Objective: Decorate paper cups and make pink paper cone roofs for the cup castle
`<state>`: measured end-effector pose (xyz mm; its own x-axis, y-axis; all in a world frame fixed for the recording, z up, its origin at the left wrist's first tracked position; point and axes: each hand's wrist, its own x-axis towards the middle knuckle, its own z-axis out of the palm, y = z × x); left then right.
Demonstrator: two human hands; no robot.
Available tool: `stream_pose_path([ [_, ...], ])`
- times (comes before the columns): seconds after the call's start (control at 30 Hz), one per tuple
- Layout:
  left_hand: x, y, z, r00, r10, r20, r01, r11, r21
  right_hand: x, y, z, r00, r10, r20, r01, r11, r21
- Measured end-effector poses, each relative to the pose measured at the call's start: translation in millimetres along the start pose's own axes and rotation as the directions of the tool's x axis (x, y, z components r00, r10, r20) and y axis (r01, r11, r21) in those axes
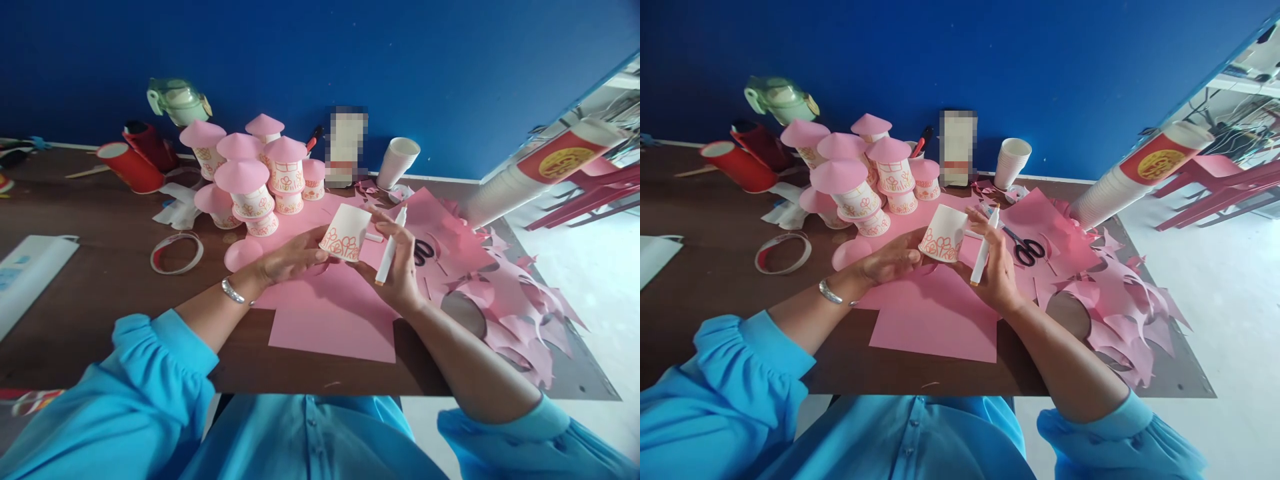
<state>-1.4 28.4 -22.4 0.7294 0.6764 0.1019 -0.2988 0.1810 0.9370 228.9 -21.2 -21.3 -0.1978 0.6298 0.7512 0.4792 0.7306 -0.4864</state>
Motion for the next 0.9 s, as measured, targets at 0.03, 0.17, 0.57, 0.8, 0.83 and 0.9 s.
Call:
stream_pose_path([
  [0.03, -0.2, 0.7, -0.1, 0.999, -0.027, 0.026, 0.026, 1.0, 0.016, -0.7, 0.7, 0.5, 1.0, -0.004, 0.014, 0.004, 1.0, -0.009],
  [0.17, 1.3, -0.3, -2.2, 0.999, -0.04, 0.035, 0.039, 0.999, 0.023, -2.3, 1.2, 0.9, 0.999, -0.001, 0.043, 0.003, 0.999, -0.033],
  [0.57, 3.5, -3.0, -1.5, 0.992, -0.008, -0.126, 0.02, 0.995, 0.093, -2.4, 3.1, 3.7, 0.999, -0.009, 0.049, 0.014, 0.995, -0.095],
  [0.8, 5.2, -3.1, -2.1, 0.963, 0.055, -0.264, -0.005, 0.983, 0.186, -6.6, -1.2, 2.2, 0.994, 0.109, -0.003, -0.109, 0.994, -0.021],
  [0.83, 5.3, -3.3, -2.3, 0.962, 0.058, -0.266, -0.005, 0.981, 0.196, -6.3, -2.4, 1.7, 0.993, 0.117, 0.005, -0.117, 0.993, -0.023],
  [0.9, 5.8, -3.2, -2.2, 0.962, 0.063, -0.267, -0.005, 0.977, 0.213, -5.0, -4.4, 0.6, 0.993, 0.115, 0.014, -0.115, 0.993, -0.035],
])
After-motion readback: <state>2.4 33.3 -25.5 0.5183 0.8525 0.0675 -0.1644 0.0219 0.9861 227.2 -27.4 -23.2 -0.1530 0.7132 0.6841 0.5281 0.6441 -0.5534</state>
